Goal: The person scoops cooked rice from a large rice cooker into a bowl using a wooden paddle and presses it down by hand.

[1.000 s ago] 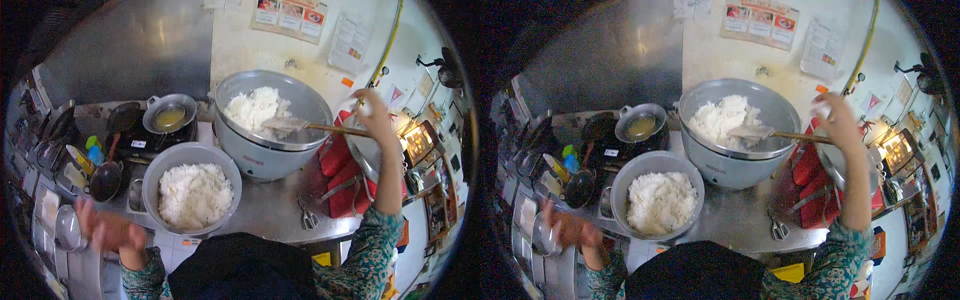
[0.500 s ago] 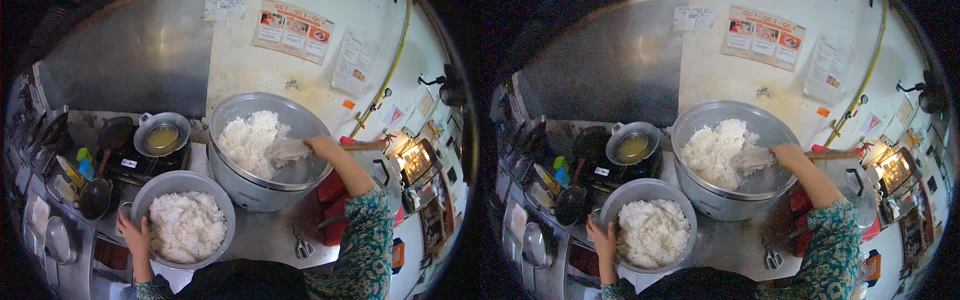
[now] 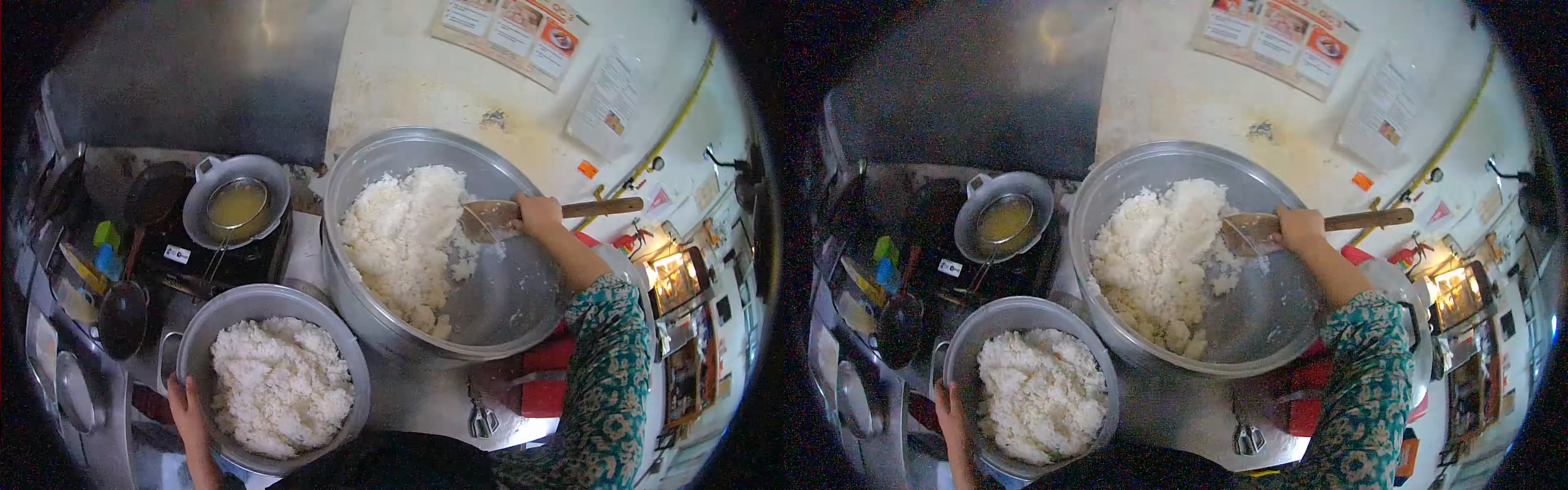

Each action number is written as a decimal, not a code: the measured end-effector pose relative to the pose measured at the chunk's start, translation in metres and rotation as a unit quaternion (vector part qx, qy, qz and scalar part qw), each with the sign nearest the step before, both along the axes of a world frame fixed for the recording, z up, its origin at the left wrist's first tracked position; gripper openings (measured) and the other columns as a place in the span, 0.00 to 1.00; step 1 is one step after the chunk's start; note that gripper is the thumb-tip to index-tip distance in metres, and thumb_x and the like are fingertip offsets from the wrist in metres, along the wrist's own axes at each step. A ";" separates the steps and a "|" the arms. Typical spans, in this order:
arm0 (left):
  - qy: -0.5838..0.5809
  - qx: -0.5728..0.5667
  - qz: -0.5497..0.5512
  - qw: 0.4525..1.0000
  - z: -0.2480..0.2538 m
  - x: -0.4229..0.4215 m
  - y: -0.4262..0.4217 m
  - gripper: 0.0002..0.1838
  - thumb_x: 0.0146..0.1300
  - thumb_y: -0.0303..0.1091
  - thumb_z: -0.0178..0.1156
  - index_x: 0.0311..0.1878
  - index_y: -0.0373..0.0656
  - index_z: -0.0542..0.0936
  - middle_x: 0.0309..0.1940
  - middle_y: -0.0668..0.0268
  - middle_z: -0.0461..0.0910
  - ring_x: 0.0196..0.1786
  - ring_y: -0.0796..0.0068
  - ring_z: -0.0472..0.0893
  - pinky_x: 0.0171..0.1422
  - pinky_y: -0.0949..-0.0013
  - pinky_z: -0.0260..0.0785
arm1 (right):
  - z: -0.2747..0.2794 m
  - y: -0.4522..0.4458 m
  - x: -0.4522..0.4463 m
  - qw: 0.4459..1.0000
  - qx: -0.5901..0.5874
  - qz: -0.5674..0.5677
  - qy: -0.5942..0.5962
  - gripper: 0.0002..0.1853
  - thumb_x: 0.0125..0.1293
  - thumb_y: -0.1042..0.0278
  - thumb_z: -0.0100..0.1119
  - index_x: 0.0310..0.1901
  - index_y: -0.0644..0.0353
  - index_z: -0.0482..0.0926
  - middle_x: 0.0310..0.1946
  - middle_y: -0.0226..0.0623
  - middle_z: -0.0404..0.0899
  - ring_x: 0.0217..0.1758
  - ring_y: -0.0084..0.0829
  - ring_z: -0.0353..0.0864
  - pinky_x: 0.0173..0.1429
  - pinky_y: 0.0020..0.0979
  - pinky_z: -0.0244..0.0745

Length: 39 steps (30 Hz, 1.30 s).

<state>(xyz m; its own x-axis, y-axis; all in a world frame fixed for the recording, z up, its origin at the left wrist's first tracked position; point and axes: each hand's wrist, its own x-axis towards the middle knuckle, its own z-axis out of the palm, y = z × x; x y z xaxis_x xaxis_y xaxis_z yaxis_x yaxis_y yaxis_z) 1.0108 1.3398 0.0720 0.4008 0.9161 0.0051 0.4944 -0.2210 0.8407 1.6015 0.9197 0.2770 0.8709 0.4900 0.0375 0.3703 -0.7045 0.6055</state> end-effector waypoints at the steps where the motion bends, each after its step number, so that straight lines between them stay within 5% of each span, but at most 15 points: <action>1: 0.007 0.011 -0.004 1.000 -0.006 -0.004 -0.001 0.30 0.75 0.47 0.52 0.68 0.32 0.66 0.60 0.50 0.73 0.60 0.60 0.73 0.68 0.61 0.61 | 0.003 0.005 0.000 1.000 -0.002 -0.011 0.023 0.31 0.58 0.37 0.64 0.54 0.52 0.77 0.36 0.40 0.86 0.43 0.40 0.87 0.47 0.42 0.79; 4: -0.076 -0.036 0.025 0.996 -0.010 -0.006 -0.004 0.29 0.74 0.46 0.53 0.67 0.32 0.67 0.61 0.52 0.73 0.61 0.61 0.72 0.68 0.62 0.60 | 0.008 0.017 0.004 0.999 -0.009 0.005 0.048 0.31 0.58 0.34 0.63 0.55 0.49 0.78 0.37 0.39 0.86 0.44 0.41 0.86 0.46 0.44 0.79; 19: -0.094 -0.041 0.011 0.995 -0.009 -0.006 -0.002 0.24 0.75 0.40 0.53 0.66 0.33 0.69 0.60 0.58 0.73 0.62 0.69 0.72 0.68 0.69 0.59 | -0.015 0.029 -0.019 0.994 0.036 0.044 0.089 0.33 0.53 0.27 0.61 0.51 0.45 0.80 0.33 0.41 0.85 0.38 0.47 0.85 0.42 0.47 0.79; 27: -0.105 -0.045 -0.008 0.993 0.004 0.001 -0.005 0.24 0.74 0.41 0.53 0.64 0.32 0.70 0.59 0.58 0.74 0.61 0.68 0.72 0.68 0.69 0.59 | -0.040 0.044 -0.033 0.972 0.141 0.090 0.164 0.25 0.69 0.34 0.45 0.46 0.44 0.81 0.30 0.40 0.84 0.37 0.49 0.84 0.41 0.49 0.77; 34: -0.114 -0.088 0.012 0.989 -0.006 -0.003 -0.003 0.24 0.75 0.41 0.53 0.64 0.30 0.69 0.60 0.56 0.73 0.63 0.67 0.71 0.69 0.68 0.59 | -0.033 0.046 -0.056 0.969 0.120 0.075 0.204 0.24 0.71 0.35 0.43 0.44 0.44 0.80 0.29 0.39 0.83 0.37 0.48 0.84 0.41 0.50 0.76; 39: -0.064 -0.015 0.046 0.997 -0.017 -0.003 -0.002 0.27 0.74 0.43 0.53 0.63 0.27 0.68 0.59 0.52 0.74 0.62 0.64 0.72 0.69 0.66 0.58 | -0.028 0.039 -0.064 0.962 0.087 0.068 0.251 0.23 0.71 0.36 0.44 0.46 0.45 0.80 0.30 0.42 0.83 0.38 0.50 0.84 0.42 0.50 0.76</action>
<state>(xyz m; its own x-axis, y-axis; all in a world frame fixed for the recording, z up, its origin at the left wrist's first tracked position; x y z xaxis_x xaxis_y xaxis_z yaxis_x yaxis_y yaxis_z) 1.0078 1.3382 0.0553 0.3124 0.9497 0.0225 0.4003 -0.1531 0.9035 1.5372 0.9591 0.2494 0.7297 0.6245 -0.2786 0.6803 -0.7039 0.2042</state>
